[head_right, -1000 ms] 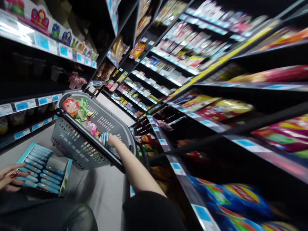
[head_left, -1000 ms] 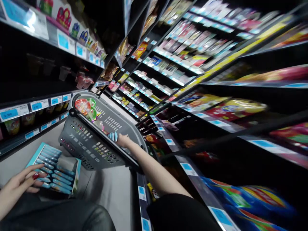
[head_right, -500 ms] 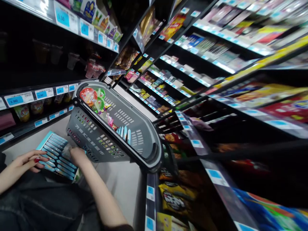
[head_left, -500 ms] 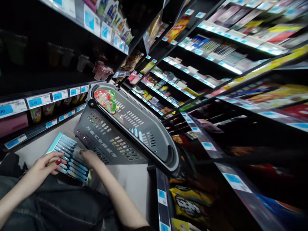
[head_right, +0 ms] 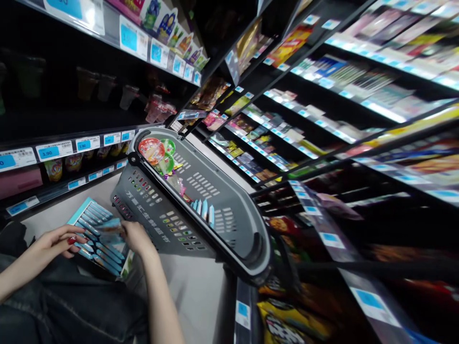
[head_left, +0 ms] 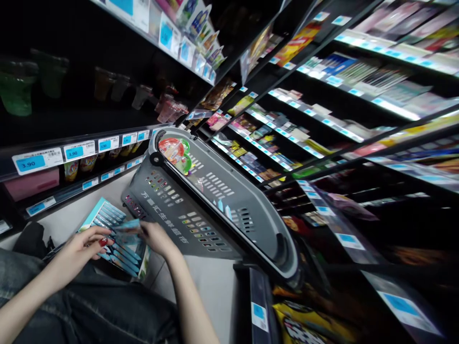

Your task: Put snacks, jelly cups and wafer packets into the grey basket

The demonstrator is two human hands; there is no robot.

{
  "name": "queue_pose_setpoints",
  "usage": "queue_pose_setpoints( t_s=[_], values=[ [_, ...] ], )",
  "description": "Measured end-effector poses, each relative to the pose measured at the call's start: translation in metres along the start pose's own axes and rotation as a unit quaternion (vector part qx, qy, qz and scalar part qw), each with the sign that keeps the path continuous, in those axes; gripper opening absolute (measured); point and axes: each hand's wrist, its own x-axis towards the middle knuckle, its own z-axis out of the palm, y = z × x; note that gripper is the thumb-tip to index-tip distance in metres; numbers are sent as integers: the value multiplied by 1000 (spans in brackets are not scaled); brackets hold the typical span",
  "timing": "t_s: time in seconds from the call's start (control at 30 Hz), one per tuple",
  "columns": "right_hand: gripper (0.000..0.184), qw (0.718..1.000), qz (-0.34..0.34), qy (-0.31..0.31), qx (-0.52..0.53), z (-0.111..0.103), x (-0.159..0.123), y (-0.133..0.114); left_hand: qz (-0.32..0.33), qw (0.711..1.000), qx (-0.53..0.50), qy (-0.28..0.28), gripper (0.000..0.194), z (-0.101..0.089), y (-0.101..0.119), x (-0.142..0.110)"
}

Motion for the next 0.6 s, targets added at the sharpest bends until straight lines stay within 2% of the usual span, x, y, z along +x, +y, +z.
queue_pose_setpoints(
  t_s=[0.07,0.1,0.17,0.23,0.27,0.33,0.4,0.47,0.6],
  values=[
    [25,990,-22,5,138,-18,-19,-8,19,1000,10,12,29,0,-1,0],
    [28,971,-31,11,237,-23,-29,-13,32,999,17,23,30,1,-2,1],
    [35,902,-34,30,429,-22,-46,-24,50,998,20,30,35,2,-5,1],
    [39,832,-28,62,551,-10,-55,-37,58,998,-4,1,44,5,-7,0],
    [39,805,-24,75,588,-3,-57,-44,55,998,-24,-26,46,7,-7,0],
    [38,772,-14,85,629,12,-56,-57,33,996,-56,-64,44,12,-7,-1],
    [39,764,-10,76,641,21,-53,-66,2,995,-71,-63,40,15,-7,-1],
    [40,769,-11,62,636,23,-51,-68,-15,996,-70,-47,38,15,-8,0],
    [35,767,-23,100,633,17,-52,-57,6,998,-44,-50,38,11,-10,2]
  ],
)
